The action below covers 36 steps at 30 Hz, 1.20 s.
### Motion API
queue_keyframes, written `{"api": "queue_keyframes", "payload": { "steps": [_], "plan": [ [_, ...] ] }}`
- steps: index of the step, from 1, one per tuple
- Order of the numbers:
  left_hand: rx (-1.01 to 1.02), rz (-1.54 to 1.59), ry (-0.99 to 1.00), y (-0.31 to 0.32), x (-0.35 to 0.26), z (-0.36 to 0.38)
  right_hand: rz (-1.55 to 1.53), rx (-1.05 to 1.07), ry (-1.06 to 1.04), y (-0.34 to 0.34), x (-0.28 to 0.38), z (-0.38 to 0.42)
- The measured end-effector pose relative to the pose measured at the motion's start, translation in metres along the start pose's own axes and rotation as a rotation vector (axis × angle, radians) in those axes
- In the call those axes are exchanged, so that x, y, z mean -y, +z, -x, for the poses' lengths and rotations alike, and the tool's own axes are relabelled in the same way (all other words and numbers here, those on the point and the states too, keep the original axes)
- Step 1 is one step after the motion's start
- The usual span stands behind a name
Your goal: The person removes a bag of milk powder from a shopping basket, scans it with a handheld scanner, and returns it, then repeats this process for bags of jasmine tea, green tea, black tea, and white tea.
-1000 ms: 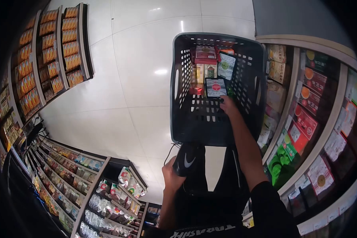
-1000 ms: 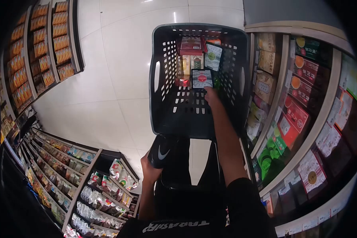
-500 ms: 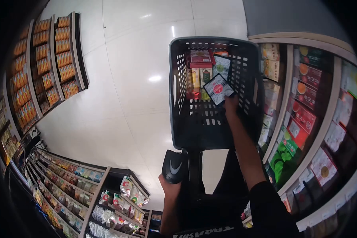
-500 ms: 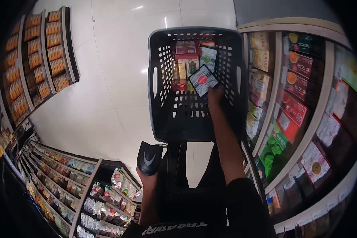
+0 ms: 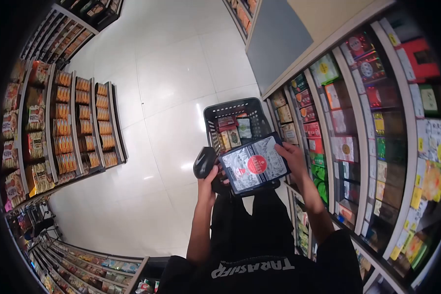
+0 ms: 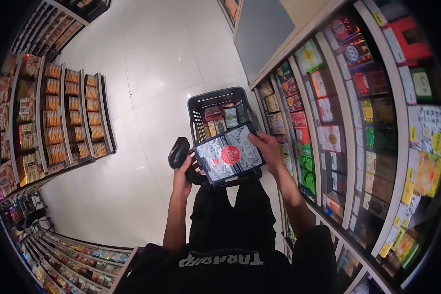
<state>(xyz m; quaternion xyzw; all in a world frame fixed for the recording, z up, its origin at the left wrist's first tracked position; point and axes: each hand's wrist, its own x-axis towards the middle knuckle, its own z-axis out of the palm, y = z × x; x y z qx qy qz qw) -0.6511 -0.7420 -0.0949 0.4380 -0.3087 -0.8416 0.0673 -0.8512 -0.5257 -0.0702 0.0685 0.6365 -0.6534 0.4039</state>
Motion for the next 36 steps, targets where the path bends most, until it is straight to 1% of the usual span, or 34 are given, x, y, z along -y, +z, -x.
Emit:
{"api": "queue_keyframes", "payload": {
  "steps": [3,4,5,6,7,8,11,13,16,19,20,23,24,27,29,30,33,34,36],
  "plan": [
    [0.109,0.064,0.067,0.030,0.004,0.021,0.031,0.042,-0.015,-0.008,0.030,0.049],
    [0.144,0.058,0.075,0.038,0.005,0.030,0.057,-0.026,-0.056,-0.005,0.042,0.068],
    [0.175,0.048,0.073,0.043,0.007,0.040,0.086,-0.034,-0.113,-0.007,0.054,0.087],
    [0.162,-0.019,0.110,0.046,0.012,0.047,0.116,-0.046,-0.166,-0.011,0.064,0.106],
    [0.212,-0.051,0.090,0.050,0.013,0.057,0.144,-0.057,-0.215,-0.016,0.067,0.121],
    [0.260,-0.083,0.073,0.056,0.012,0.068,0.274,-0.093,-0.260,-0.035,0.058,0.127],
    [0.361,-0.165,0.023,0.076,0.013,0.096,0.182,-0.196,-0.279,-0.042,0.073,0.178],
    [0.458,-0.259,-0.029,0.083,0.017,0.110,0.244,-0.254,-0.319,-0.063,0.065,0.201],
    [0.508,-0.303,-0.034,0.103,0.029,0.145,0.241,-0.364,-0.355,-0.080,0.061,0.247],
    [0.521,-0.318,0.000,0.117,0.045,0.173,0.224,-0.462,-0.485,-0.114,0.033,0.275],
    [0.514,-0.315,0.015,0.120,0.051,0.181,0.099,-0.436,-0.583,-0.132,0.011,0.276],
    [0.505,-0.232,0.058,0.138,0.061,0.210,-0.496,-0.261,-0.638,-0.134,-0.004,0.317],
    [0.507,-0.220,0.091,0.144,0.065,0.219,-0.429,-0.187,-0.619,-0.144,-0.027,0.315],
    [0.550,-0.176,0.142,0.158,0.073,0.240,-0.308,-0.270,-0.631,-0.085,-0.031,0.353],
    [0.591,-0.147,0.175,0.171,0.078,0.257,-0.307,-0.303,-0.706,-0.057,-0.044,0.363],
    [0.592,-0.130,0.183,0.176,0.082,0.264,-0.309,-0.319,-0.740,-0.051,-0.051,0.367],
    [0.581,-0.137,0.187,0.182,0.095,0.276,-0.436,-0.423,-0.753,-0.049,-0.065,0.373],
    [0.579,-0.147,0.185,0.180,0.095,0.280,-0.455,-0.471,-0.792,-0.046,-0.070,0.372],
    [0.589,-0.186,0.190,0.181,0.103,0.287,-0.460,-0.519,-0.777,-0.057,-0.075,0.373]
  ]
}}
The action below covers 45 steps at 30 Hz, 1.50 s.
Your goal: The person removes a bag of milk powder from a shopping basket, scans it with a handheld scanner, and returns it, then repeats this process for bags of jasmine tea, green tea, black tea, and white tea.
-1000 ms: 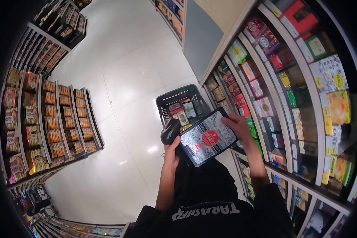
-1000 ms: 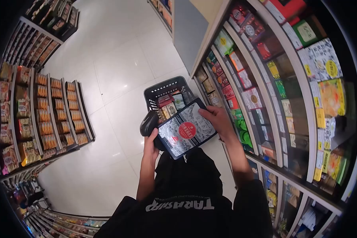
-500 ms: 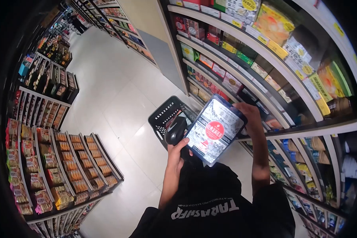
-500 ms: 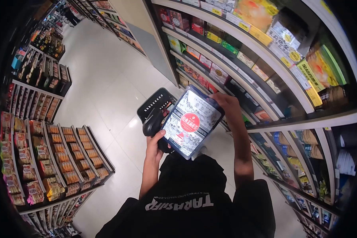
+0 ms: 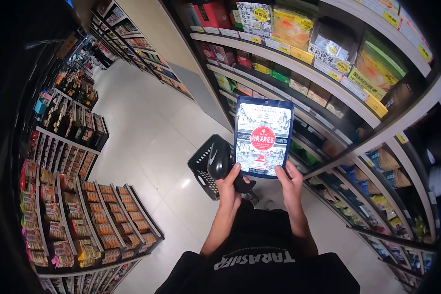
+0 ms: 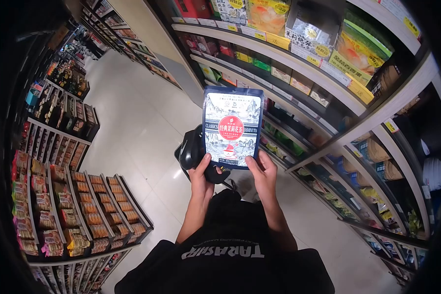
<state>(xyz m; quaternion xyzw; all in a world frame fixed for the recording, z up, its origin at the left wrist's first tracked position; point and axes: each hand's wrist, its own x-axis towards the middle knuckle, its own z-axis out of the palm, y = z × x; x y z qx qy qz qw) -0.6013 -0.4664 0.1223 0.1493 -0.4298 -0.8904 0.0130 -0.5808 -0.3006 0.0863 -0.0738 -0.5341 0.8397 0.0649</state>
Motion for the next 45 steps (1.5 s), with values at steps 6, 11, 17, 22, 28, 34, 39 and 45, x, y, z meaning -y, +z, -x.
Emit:
{"api": "queue_keyframes", "payload": {
  "steps": [6,11,17,22,28,34,39,45],
  "plan": [
    [0.063,-0.104,0.029,0.004,-0.001,0.013,-0.014,-0.149,-0.142,-0.002,0.005,0.004],
    [0.119,-0.195,0.053,-0.006,-0.005,0.016,-0.024,-0.192,-0.215,0.002,0.006,0.011],
    [0.156,-0.145,0.105,-0.007,-0.013,0.020,-0.064,-0.136,-0.252,0.011,0.015,0.021],
    [0.165,-0.201,0.129,-0.011,-0.014,0.027,-0.060,-0.112,-0.299,0.014,0.018,0.026],
    [0.131,-0.121,0.147,-0.012,-0.014,0.036,-0.061,-0.120,-0.304,0.016,0.012,0.032],
    [0.147,-0.150,0.181,-0.017,-0.011,0.041,-0.051,-0.120,-0.306,0.015,0.011,0.036],
    [0.137,-0.174,0.203,-0.017,-0.008,0.040,-0.017,-0.096,-0.274,-0.001,-0.001,0.038],
    [0.133,-0.163,0.212,-0.015,-0.006,0.043,-0.135,0.118,-0.182,0.006,0.012,0.044]
  ]
}}
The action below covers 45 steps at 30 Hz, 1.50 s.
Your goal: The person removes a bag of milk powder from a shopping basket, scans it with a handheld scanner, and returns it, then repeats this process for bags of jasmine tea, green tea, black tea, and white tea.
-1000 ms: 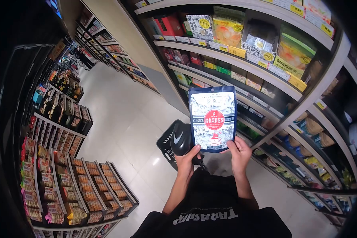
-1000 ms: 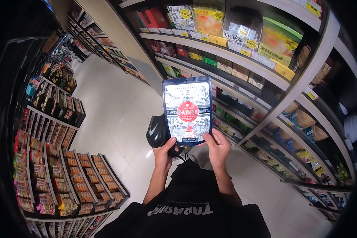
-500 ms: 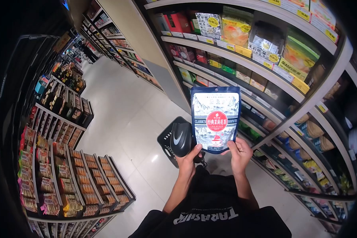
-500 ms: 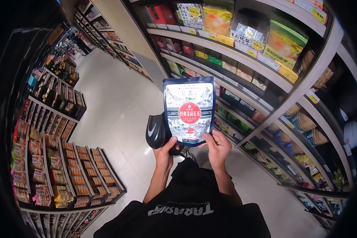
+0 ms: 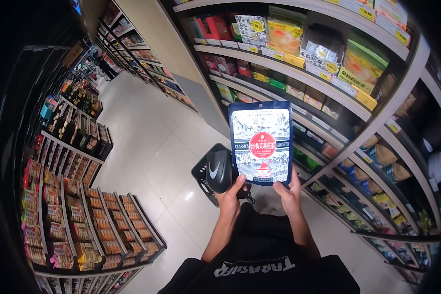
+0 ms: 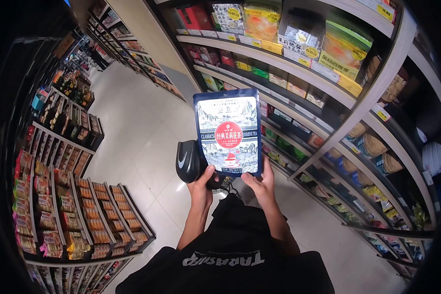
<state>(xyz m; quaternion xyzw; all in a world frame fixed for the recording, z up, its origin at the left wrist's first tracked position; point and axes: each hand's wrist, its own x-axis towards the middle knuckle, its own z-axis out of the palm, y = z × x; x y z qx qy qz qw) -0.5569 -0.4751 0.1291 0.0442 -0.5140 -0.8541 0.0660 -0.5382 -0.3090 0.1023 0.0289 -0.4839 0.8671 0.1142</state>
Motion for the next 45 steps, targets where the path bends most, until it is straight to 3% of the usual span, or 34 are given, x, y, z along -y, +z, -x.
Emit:
{"api": "queue_keyframes", "payload": {
  "steps": [20,45],
  "plan": [
    [-0.054,-0.013,-0.073,0.004,-0.006,0.006,-0.001,-0.075,0.040,0.009,-0.004,-0.006],
    [0.035,-0.090,-0.083,0.021,0.014,-0.004,-0.094,-0.138,0.066,0.006,0.005,-0.013]
  ]
}}
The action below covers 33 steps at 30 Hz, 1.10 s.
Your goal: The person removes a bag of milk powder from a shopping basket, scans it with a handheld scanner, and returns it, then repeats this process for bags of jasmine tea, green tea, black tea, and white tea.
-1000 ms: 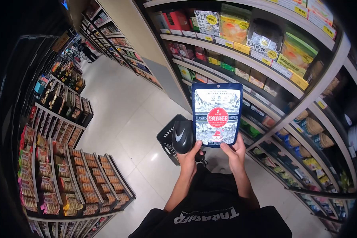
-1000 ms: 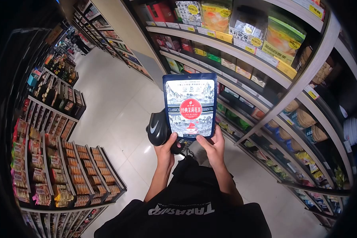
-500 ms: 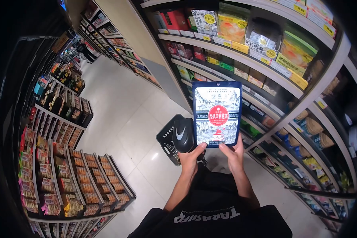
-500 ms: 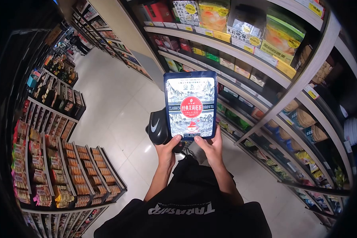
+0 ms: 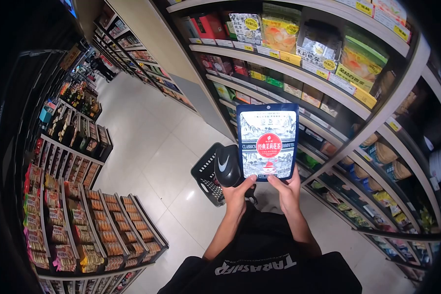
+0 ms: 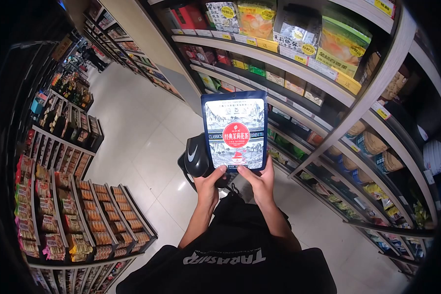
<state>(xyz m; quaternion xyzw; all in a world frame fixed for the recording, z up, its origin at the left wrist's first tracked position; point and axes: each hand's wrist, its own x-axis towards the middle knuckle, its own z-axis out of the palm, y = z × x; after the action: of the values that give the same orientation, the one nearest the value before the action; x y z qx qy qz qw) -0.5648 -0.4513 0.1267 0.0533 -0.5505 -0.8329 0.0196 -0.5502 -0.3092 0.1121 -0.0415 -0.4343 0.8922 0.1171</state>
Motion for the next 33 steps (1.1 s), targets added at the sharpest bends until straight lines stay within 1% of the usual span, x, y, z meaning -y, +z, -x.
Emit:
{"api": "queue_keyframes", "payload": {
  "steps": [4,23,33],
  "plan": [
    [-0.009,0.007,-0.004,0.0011,-0.0005,-0.0020,-0.013,-0.005,0.027,0.0018,0.0027,-0.0015],
    [0.000,0.040,-0.054,0.0007,0.0010,0.0000,0.016,-0.019,0.024,-0.0030,0.0014,0.0004],
    [-0.032,0.062,-0.025,0.0005,-0.0003,0.0013,0.045,-0.047,0.062,0.0021,0.0055,0.0046]
  ]
}}
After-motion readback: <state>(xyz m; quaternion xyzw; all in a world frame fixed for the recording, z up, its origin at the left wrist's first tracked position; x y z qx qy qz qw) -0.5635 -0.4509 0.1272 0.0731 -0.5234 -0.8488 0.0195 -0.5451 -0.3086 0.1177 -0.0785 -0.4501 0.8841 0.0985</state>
